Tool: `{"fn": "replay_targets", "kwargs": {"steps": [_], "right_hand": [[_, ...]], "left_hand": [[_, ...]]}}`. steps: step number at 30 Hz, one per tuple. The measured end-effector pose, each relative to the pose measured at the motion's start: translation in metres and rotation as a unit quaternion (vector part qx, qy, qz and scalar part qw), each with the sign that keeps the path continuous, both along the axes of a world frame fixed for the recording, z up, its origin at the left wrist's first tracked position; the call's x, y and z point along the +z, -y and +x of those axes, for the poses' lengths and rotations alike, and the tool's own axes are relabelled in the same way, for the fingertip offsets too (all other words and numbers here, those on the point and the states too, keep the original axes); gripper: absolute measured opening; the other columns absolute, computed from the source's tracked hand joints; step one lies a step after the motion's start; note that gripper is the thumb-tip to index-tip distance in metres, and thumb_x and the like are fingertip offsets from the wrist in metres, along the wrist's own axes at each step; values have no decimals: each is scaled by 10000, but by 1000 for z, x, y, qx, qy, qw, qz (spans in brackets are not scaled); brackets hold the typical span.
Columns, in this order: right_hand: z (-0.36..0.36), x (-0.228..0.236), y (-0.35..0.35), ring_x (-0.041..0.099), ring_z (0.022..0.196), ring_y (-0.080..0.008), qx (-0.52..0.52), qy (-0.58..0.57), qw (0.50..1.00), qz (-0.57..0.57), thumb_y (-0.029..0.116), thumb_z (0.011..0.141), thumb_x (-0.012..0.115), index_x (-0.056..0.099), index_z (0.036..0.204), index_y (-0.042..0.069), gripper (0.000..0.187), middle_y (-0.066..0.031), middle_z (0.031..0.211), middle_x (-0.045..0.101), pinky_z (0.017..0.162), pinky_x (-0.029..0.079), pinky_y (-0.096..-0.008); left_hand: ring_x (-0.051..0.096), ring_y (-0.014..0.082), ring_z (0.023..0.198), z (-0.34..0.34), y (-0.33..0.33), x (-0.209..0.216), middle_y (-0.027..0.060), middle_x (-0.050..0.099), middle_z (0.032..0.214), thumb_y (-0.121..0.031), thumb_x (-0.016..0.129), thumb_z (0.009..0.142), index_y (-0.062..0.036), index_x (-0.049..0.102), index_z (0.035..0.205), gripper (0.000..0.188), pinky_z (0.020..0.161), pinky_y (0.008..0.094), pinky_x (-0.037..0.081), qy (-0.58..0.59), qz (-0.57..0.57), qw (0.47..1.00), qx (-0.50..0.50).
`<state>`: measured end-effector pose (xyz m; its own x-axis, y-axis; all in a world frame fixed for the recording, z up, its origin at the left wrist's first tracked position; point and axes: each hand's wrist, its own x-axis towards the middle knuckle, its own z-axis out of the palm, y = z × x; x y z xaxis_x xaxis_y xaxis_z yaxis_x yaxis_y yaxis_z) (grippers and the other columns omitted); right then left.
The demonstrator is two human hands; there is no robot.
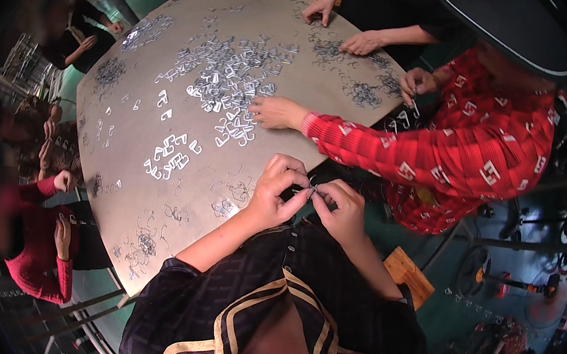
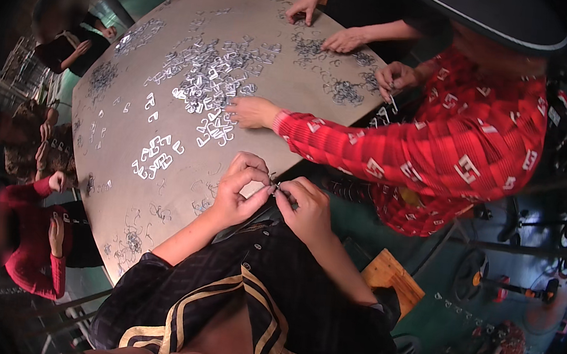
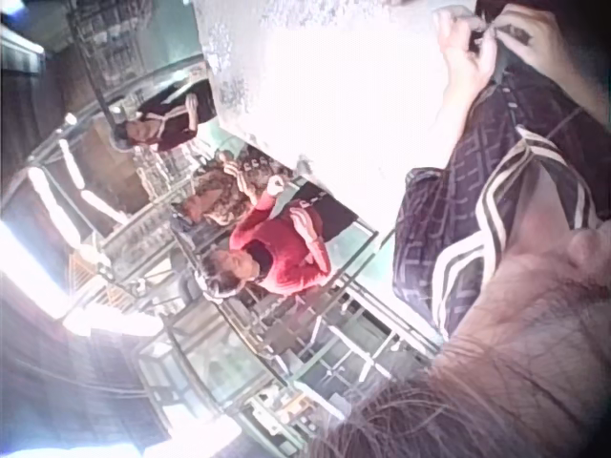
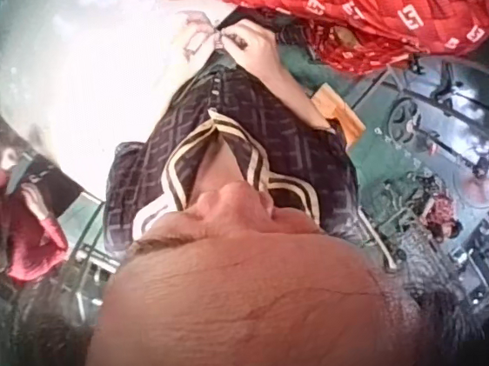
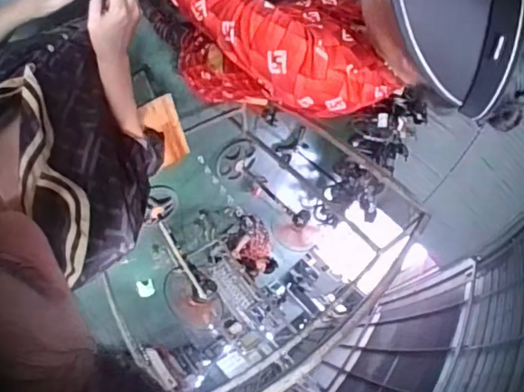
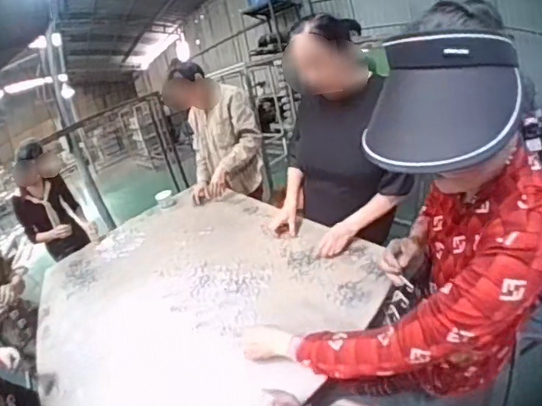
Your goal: The person sits at a large table with several others, picking up small metal clips and linking them together by hand. They occasionally hang the assembled chains on a nearby metal frame before returning to the table to continue linking more clips.
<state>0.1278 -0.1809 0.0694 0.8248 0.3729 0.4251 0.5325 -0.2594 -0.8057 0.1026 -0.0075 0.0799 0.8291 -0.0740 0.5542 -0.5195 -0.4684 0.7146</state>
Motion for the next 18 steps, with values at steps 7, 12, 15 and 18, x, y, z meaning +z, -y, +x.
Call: {"fn": "replay_targets", "kwargs": {"steps": [7,12,15,18], "right_hand": [[-18,24,18,600,605,-137,-130,91,983,93,-41,716,748,696,928,-1,222,-72,797,613,528,469,-255],[-24,50,36,596,585,-134,-233,154,954,110,-28,717,769,693,905,-26,203,-85,770,629,523,466,-246],[-20,70,53,512,572,-78,-286,173,929,159,-22,719,766,704,877,-5,170,-56,752,618,464,325,-217],[-19,92,75,502,571,-70,-341,231,901,138,-26,711,771,702,840,-15,146,-51,743,603,473,337,-212]], "left_hand": [[525,281,881,20,19,46,99,570,921,-59,758,666,-53,641,835,205,782,390,416,164,92,977,-101],[547,290,914,32,33,67,121,583,949,-67,742,680,-33,633,897,245,805,400,426,197,67,971,-121],[556,297,929,35,26,35,140,586,959,-36,708,718,-5,610,945,249,829,398,436,149,12,986,-76],[565,291,880,39,13,-28,151,583,925,30,647,772,21,582,936,177,804,362,449,74,16,997,-27]]}}
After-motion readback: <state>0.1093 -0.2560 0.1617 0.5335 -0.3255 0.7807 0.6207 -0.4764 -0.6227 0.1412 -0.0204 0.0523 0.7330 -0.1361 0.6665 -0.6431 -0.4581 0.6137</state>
